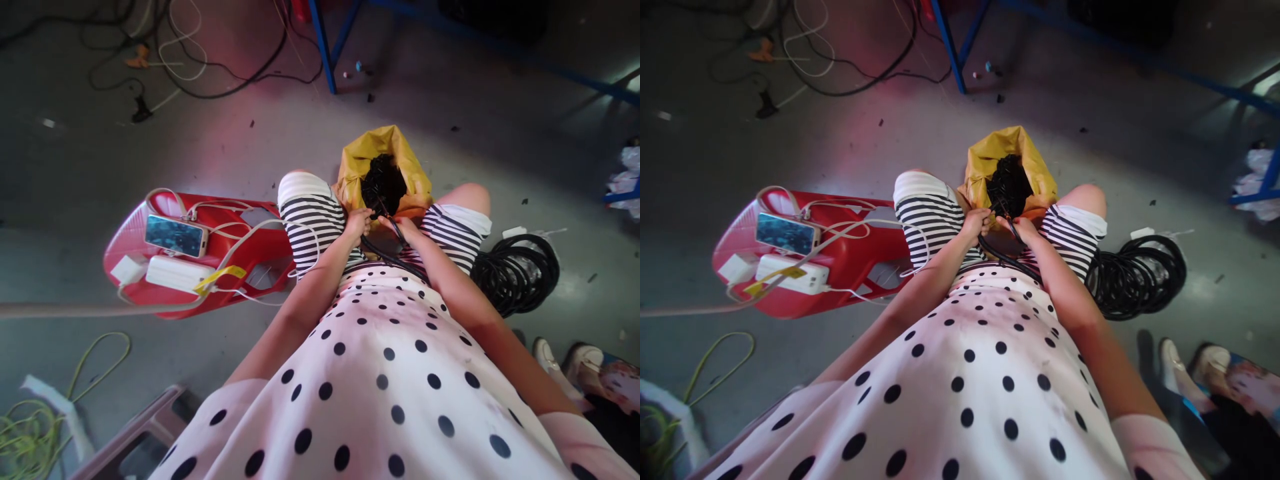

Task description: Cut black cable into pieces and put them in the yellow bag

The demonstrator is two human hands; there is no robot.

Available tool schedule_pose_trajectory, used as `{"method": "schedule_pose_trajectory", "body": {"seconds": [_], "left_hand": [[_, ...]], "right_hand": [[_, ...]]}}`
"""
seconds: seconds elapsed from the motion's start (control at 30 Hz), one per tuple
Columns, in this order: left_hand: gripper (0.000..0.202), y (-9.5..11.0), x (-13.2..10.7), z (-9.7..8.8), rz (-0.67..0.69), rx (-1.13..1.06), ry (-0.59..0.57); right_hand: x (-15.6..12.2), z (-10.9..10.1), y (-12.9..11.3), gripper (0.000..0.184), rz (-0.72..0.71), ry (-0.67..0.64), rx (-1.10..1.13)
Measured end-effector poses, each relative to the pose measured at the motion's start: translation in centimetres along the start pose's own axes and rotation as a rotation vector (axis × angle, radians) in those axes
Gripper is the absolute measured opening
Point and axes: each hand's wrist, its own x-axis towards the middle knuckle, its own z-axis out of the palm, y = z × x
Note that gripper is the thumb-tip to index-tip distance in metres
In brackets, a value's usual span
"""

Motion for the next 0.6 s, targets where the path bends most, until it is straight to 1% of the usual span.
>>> {"method": "schedule_pose_trajectory", "body": {"seconds": [0.1,0.2,0.4,0.6], "left_hand": [[0.017,0.13,0.2,-0.31,-0.023,-0.016,-0.029],[0.019,0.41,0.23,-0.5,-0.048,-0.025,-0.05],[0.023,0.91,0.29,-0.59,-0.105,-0.028,-0.069],[0.028,0.96,0.62,-0.73,-0.127,-0.017,-0.068]], "right_hand": [[-0.2,-0.15,-0.21,0.066,-0.001,0.008,-0.005],[-0.39,-0.32,-0.3,0.065,-0.003,0.012,-0.001],[-0.5,-0.42,0.24,0.063,-0.013,-0.007,-0.064],[-0.74,-0.36,0.32,0.055,-0.011,-0.018,-0.124]]}}
